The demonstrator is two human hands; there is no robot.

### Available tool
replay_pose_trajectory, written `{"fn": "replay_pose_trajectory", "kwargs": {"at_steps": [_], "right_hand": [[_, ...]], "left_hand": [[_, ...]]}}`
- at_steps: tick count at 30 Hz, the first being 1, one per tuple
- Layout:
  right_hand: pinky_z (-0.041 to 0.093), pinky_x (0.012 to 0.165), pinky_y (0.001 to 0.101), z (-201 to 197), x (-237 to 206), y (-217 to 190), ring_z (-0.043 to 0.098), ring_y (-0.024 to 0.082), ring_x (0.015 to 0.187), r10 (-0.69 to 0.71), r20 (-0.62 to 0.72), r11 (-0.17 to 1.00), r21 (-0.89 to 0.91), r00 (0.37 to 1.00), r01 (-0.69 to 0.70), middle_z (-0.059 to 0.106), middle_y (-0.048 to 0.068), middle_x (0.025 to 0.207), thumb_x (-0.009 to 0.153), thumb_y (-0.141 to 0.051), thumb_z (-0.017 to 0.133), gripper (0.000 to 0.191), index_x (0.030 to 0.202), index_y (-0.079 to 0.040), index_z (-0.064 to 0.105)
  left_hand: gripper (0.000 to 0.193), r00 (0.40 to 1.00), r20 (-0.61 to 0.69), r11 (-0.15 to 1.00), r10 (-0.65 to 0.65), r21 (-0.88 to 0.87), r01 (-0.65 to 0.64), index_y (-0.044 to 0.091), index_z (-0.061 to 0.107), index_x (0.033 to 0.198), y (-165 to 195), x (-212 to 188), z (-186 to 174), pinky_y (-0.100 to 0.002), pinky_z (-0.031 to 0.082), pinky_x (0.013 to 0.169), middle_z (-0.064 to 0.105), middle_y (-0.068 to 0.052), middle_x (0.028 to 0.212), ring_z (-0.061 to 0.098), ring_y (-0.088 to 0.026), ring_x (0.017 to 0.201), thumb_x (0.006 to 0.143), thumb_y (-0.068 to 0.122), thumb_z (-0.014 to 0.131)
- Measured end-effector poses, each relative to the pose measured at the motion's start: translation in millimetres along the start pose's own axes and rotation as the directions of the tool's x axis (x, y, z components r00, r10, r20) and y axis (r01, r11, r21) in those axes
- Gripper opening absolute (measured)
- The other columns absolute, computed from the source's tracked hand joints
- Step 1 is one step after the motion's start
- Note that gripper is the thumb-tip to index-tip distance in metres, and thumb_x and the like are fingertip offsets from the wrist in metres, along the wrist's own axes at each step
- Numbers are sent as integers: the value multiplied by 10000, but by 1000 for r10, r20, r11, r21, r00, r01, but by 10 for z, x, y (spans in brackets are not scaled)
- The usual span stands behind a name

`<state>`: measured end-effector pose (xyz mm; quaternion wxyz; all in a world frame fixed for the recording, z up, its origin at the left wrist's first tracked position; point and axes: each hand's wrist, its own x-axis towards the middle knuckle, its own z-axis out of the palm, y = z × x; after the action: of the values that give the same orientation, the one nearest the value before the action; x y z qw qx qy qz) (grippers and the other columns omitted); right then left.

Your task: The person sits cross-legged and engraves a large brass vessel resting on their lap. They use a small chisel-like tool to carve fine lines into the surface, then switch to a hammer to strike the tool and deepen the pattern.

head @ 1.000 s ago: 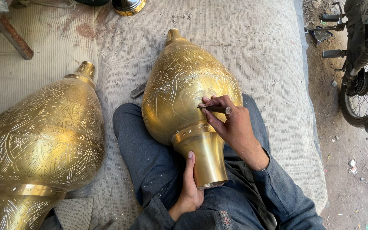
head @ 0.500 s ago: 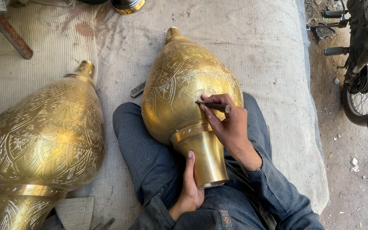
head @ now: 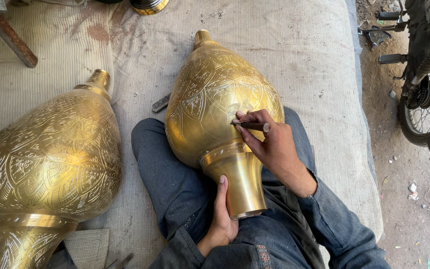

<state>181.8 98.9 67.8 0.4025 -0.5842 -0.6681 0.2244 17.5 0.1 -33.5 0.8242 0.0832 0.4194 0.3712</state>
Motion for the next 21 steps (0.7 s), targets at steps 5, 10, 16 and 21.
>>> {"fn": "replay_pose_trajectory", "kwargs": {"at_steps": [5, 10, 16, 21], "right_hand": [[593, 977, 367, -28, -20, 36, 733, 257, 1143, -128, 8, 989, -66, 992, 129, 769, 103, 1174, 913, -60, 768, 292, 1103, -6, 553], [566, 1071, 372, -38, -51, 81, 726, 251, 1178, -140, 33, 990, 8, 990, 140, 764, 106, 1164, 936, -48, 747, 265, 1103, -4, 547], [529, 1133, 401, -71, -68, 139, 727, 259, 1177, -197, 60, 980, 1, 979, 197, 771, 116, 1138, 934, -33, 748, 237, 1082, -4, 565], [521, 1139, 401, -103, -85, 173, 735, 252, 1149, -194, 82, 981, -12, 978, 195, 770, 113, 1109, 896, -44, 778, 238, 1056, -19, 604]], "left_hand": [[870, 999, -25, 1000, -21, 17, 21, 66, 398, 1502, -14, 11, -18, -410, 460, 1089, 549, -133, 1427, 534, -230, 1332, 894, 684, 472], [889, 1000, -19, 999, -13, 36, 14, 55, 392, 1504, -39, 30, -48, -415, 467, 1087, 538, -143, 1429, 524, -240, 1343, 891, 694, 474], [932, 998, -48, 995, -52, 82, 56, 65, 328, 1516, -46, 61, -82, -446, 484, 1092, 507, -175, 1423, 520, -256, 1358, 868, 722, 460], [917, 999, -26, 998, -32, 53, 34, 64, 356, 1515, -38, 39, -63, -423, 471, 1088, 521, -156, 1426, 524, -250, 1342, 875, 711, 467]]}}
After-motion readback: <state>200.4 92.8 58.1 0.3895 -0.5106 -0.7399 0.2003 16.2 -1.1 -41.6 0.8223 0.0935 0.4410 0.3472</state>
